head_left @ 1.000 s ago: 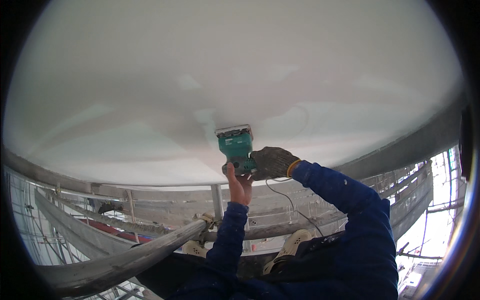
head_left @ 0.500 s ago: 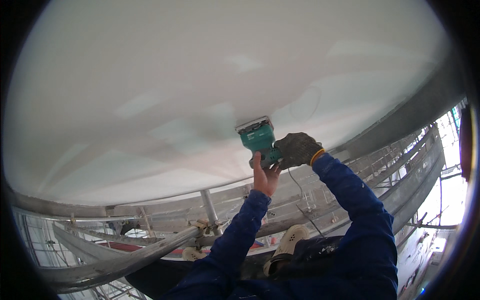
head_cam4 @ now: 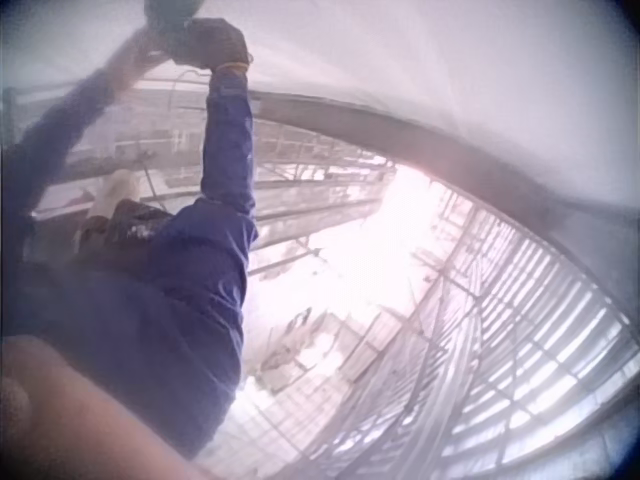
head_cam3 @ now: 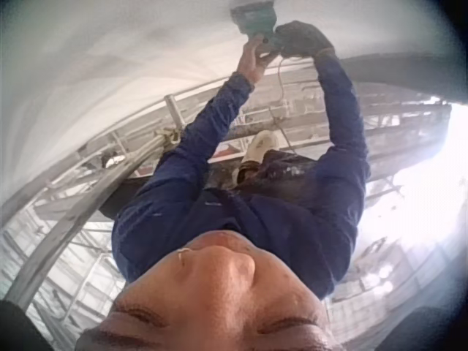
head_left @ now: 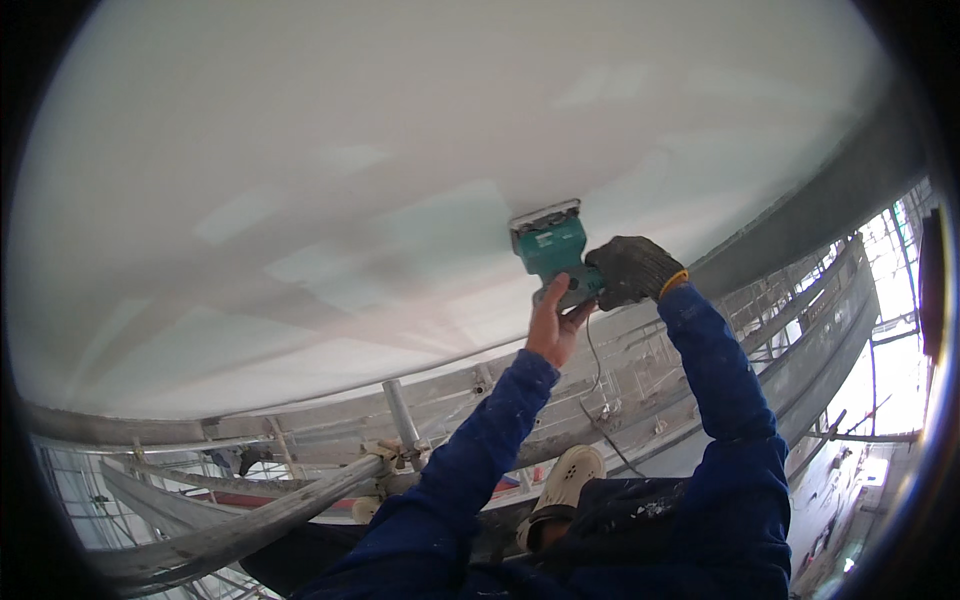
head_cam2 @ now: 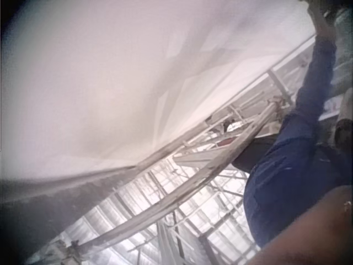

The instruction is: The person uses a handheld electric sander to smooth a white ceiling surface. They move the tool in circular and sweeping motions across the ceiling while standing on scaffolding. The person wears gloves and a blue long-sleeved shirt during the task.

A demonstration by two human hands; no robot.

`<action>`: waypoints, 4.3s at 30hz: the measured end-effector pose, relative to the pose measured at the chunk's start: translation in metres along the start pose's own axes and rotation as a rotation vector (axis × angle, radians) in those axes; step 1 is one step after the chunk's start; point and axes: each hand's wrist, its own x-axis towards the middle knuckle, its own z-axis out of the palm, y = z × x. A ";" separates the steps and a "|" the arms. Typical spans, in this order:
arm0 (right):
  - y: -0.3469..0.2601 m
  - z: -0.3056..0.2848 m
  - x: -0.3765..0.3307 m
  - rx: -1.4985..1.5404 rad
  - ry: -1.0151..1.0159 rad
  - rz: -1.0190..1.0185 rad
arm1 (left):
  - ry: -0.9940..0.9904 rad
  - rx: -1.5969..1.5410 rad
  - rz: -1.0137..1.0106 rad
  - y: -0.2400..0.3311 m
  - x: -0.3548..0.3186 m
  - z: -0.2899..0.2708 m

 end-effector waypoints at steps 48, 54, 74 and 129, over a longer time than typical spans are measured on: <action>-0.139 0.045 0.090 0.159 0.017 -0.200 | 0.277 0.196 0.221 0.112 -0.068 -0.093; -0.123 0.060 0.086 0.162 -0.002 -0.228 | 0.270 0.166 0.179 0.099 -0.056 -0.102; -0.051 0.038 0.035 0.077 0.043 -0.057 | 0.201 0.060 0.102 0.034 -0.008 -0.055; -0.273 0.074 0.174 0.364 -0.229 -0.267 | 0.563 0.256 0.349 0.233 -0.133 -0.182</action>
